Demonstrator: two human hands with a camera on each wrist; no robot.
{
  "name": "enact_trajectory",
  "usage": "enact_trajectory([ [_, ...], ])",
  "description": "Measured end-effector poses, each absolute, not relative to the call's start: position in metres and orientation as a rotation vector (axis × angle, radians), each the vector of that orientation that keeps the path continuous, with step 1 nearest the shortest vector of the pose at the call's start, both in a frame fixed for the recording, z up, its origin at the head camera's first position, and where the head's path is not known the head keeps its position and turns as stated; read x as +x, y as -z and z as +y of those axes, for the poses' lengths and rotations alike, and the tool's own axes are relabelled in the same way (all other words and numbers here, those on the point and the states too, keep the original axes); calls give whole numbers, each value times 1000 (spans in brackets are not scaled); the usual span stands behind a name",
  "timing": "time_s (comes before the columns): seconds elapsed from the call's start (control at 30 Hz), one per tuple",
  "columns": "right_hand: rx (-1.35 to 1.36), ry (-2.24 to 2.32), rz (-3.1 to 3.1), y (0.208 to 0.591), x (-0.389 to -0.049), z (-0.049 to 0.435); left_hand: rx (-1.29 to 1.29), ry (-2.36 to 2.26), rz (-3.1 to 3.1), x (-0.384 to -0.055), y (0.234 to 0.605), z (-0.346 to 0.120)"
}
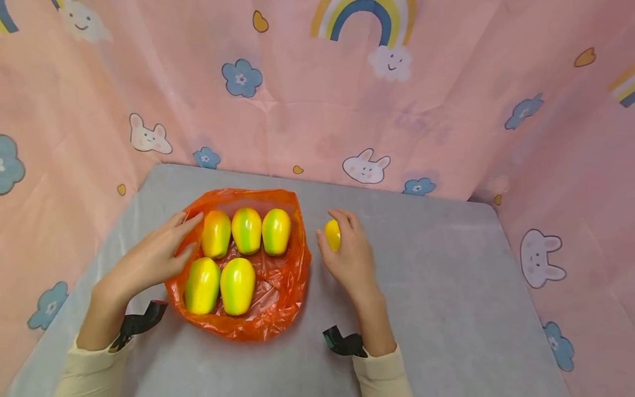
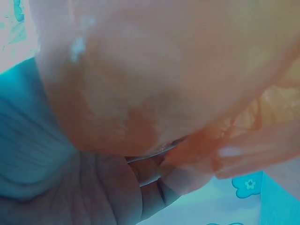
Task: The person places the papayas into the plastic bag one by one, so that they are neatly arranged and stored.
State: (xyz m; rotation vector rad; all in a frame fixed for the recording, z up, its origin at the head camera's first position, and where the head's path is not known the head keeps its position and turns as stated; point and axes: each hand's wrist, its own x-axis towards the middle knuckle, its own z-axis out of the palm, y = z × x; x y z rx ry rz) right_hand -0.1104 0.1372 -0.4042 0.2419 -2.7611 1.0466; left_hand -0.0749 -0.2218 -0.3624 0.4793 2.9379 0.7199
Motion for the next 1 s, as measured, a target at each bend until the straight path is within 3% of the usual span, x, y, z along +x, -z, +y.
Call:
enact_trajectory([
  [0.33, 51, -996, -2972, 438, -123, 160, 438, -706, 2911, -74, 360, -219],
  [1.0, 113, -1031, -3053, 449, -131, 165, 434, -670, 2926, -72, 361, -218],
])
